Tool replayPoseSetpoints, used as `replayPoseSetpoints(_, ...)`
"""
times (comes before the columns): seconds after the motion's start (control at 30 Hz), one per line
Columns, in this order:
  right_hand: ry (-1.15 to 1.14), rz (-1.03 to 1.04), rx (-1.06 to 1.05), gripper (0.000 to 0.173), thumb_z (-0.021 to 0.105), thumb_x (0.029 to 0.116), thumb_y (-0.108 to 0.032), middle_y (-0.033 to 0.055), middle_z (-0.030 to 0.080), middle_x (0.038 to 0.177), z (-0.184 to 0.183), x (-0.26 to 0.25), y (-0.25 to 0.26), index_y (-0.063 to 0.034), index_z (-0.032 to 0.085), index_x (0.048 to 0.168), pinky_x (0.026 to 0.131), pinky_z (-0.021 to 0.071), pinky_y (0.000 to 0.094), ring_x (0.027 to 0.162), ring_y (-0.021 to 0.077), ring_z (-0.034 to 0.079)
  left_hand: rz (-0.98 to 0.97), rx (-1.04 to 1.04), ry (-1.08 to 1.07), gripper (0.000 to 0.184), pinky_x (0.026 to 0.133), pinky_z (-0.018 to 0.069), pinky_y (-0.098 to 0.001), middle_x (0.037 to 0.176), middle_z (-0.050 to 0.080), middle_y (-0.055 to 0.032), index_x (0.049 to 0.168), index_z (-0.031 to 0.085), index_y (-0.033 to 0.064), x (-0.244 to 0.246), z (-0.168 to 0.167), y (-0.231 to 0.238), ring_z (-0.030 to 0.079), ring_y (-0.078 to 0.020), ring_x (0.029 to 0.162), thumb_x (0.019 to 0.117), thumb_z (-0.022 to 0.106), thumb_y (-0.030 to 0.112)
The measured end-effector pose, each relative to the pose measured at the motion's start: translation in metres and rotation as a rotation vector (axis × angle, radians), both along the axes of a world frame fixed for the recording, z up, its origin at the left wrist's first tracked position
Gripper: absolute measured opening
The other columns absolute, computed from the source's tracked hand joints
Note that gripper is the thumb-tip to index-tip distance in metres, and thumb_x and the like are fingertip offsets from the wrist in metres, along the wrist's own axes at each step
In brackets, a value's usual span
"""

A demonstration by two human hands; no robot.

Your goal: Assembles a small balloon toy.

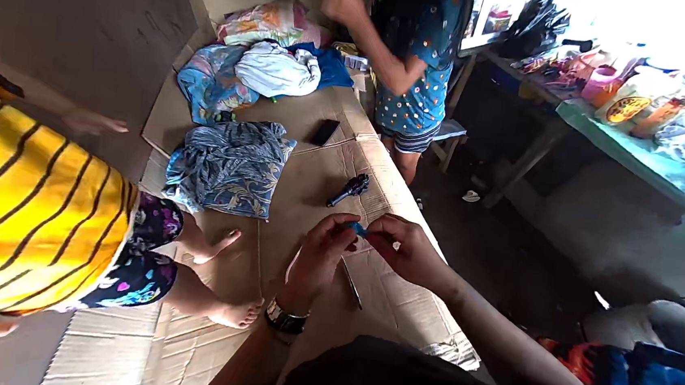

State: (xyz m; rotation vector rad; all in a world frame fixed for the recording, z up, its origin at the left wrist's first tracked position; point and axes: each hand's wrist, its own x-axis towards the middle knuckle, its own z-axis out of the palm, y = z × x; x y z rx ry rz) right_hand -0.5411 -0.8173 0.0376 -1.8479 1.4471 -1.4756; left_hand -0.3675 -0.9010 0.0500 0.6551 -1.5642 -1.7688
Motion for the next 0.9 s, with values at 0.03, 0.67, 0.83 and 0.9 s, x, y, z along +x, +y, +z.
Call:
replayPoseSetpoints(0.03,-0.026,0.038,0.024,0.020,0.060,0.0997,-0.012,0.0097,0.069,0.092,0.002,-0.002,0.000,0.0039,0.071,0.102,0.072,0.0521,0.0164,0.078,0.0028,0.062,-0.021,0.002,0.001,0.023,0.082,0.0579,-0.0269,0.102,0.068,-0.0007,0.121,0.062,0.0005,0.002,0.001,-0.001,0.067,-0.0090,0.088,0.1003,0.052,0.003)
replayPoseSetpoints(0.67,0.291,-0.202,-0.026,0.023,0.056,0.0975,-0.019,0.0106,0.068,0.085,-0.034,0.022,0.011,-0.0041,0.072,0.094,0.066,0.0595,0.0379,0.074,0.0222,0.069,-0.086,0.076,-0.241,0.014,0.065,0.0525,-0.0225,0.087,0.058,0.0023,0.112,0.057,0.0036,0.012,-0.024,0.027,0.058,-0.0045,0.069,0.1054,0.046,0.010)
replayPoseSetpoints(0.83,0.124,-0.142,0.050,0.024,0.065,0.0955,-0.023,0.0110,0.068,0.081,-0.038,0.020,0.015,-0.0009,0.070,0.089,0.063,0.0574,0.0317,0.068,0.0174,0.067,-0.127,-0.182,-0.345,0.017,0.059,0.0476,-0.0197,0.079,0.056,0.0030,0.110,0.059,0.0007,0.011,-0.030,0.031,0.053,-0.0018,0.062,0.1051,0.047,0.011)
replayPoseSetpoints(0.9,0.159,-0.099,0.030,0.022,0.062,0.0971,-0.019,0.0108,0.068,0.080,-0.039,0.017,0.016,-0.0007,0.069,0.087,0.064,0.0563,0.0310,0.068,0.0174,0.066,-0.144,-0.098,-0.322,0.018,0.054,0.0428,-0.0156,0.073,0.053,0.0071,0.106,0.061,0.0034,0.012,-0.034,0.033,0.049,0.0015,0.058,0.1055,0.045,0.012)
